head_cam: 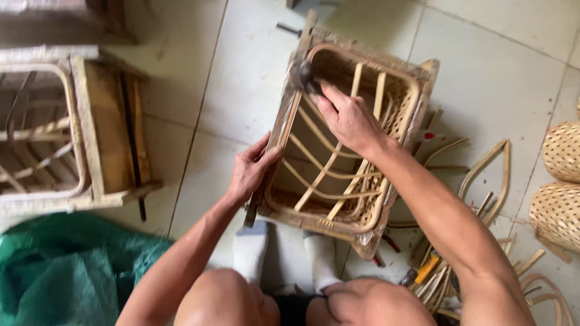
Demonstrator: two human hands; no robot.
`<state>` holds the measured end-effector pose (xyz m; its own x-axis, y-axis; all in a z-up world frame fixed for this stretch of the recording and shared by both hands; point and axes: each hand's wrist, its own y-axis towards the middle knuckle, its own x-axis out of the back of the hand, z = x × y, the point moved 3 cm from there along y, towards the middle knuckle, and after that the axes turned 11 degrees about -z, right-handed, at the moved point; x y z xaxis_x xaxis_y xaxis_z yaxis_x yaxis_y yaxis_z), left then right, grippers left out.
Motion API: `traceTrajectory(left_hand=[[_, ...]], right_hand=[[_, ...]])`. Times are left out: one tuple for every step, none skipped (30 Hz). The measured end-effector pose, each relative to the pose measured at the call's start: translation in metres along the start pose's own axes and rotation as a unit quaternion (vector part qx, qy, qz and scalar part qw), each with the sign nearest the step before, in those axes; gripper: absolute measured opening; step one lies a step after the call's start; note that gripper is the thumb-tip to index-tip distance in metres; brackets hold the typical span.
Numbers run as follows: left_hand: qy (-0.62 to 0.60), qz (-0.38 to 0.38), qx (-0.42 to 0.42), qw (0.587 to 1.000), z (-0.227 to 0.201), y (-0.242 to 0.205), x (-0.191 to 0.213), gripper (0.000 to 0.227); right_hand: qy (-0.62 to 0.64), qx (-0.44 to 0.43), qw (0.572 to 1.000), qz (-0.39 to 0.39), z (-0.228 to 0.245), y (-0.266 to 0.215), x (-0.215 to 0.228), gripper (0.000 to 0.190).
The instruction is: The person applies glue to the joints of a rectangular bamboo basket frame and uses pliers to press and adjust the bamboo strips into place. The person works on the frame while sitting on the floor, repeatedly applying adhesive and securing the structure.
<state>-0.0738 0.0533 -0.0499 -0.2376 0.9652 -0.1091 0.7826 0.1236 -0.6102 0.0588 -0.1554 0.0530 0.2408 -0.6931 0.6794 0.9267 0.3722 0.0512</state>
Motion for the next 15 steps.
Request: traceTrajectory(left_hand=[[0.014, 0.013, -0.016, 1.0, 0.002, -0.002, 0.007, 0.062], [0.027, 0.027, -0.031, 0.999, 0.006, -0.008, 0.015, 0.059], [0.04, 0.04, -0.045, 0.997, 0.01, -0.014, 0.022, 0.057], [0.037, 0.043, -0.036, 0.998, 0.017, -0.021, 0.031, 0.056], [0.033, 0.045, -0.024, 0.998, 0.028, -0.033, 0.041, 0.055], [0.028, 0.046, -0.012, 0.998, 0.04, -0.046, 0.05, 0.055], [0.034, 0.029, -0.014, 0.999, 0.049, -0.057, 0.057, 0.054], [0.041, 0.012, -0.015, 0.999, 0.059, -0.067, 0.062, 0.053], [0.047, -0.005, -0.018, 0.999, 0.065, -0.07, 0.065, 0.052], [0.016, -0.006, -0.02, 1.0, 0.071, -0.07, 0.064, 0.052], [-0.016, -0.008, -0.014, 1.0, 0.08, -0.075, 0.061, 0.053], [-0.047, -0.01, -0.008, 0.999, 0.088, -0.08, 0.056, 0.053], [-0.059, -0.027, -0.014, 0.998, 0.093, -0.082, 0.053, 0.053], [-0.07, -0.043, -0.021, 0.996, 0.096, -0.082, 0.048, 0.053], [-0.079, -0.056, -0.036, 0.995, 0.093, -0.074, 0.044, 0.054]], right_hand=[[-0.018, 0.0, 1.0, 0.011, 0.006, -0.008, -0.002, 0.041], [0.012, -0.001, 1.0, 0.017, 0.013, -0.017, -0.005, 0.042], [0.04, -0.002, 0.999, 0.024, 0.02, -0.025, -0.008, 0.043], [0.069, -0.003, 0.997, 0.031, 0.027, -0.031, -0.011, 0.044], [0.05, 0.006, 0.998, 0.037, 0.032, -0.04, -0.013, 0.045], [0.03, 0.015, 0.999, 0.042, 0.038, -0.048, -0.016, 0.045], [0.01, 0.027, 0.999, 0.043, 0.042, -0.053, -0.018, 0.045], [0.02, 0.007, 0.998, 0.055, 0.045, -0.059, -0.02, 0.046], [0.03, -0.012, 0.997, 0.066, 0.047, -0.064, -0.021, 0.047], [0.04, -0.031, 0.996, 0.078, 0.047, -0.067, -0.023, 0.047], [0.035, -0.003, 0.997, 0.068, 0.05, -0.073, -0.025, 0.046], [0.03, 0.024, 0.998, 0.058, 0.053, -0.08, -0.028, 0.045], [0.025, 0.054, 0.997, 0.047, 0.057, -0.086, -0.031, 0.044], [0.024, 0.028, 0.997, 0.064, 0.058, -0.093, -0.035, 0.044], [0.021, 0.006, 0.997, 0.073, 0.059, -0.094, -0.037, 0.044]])
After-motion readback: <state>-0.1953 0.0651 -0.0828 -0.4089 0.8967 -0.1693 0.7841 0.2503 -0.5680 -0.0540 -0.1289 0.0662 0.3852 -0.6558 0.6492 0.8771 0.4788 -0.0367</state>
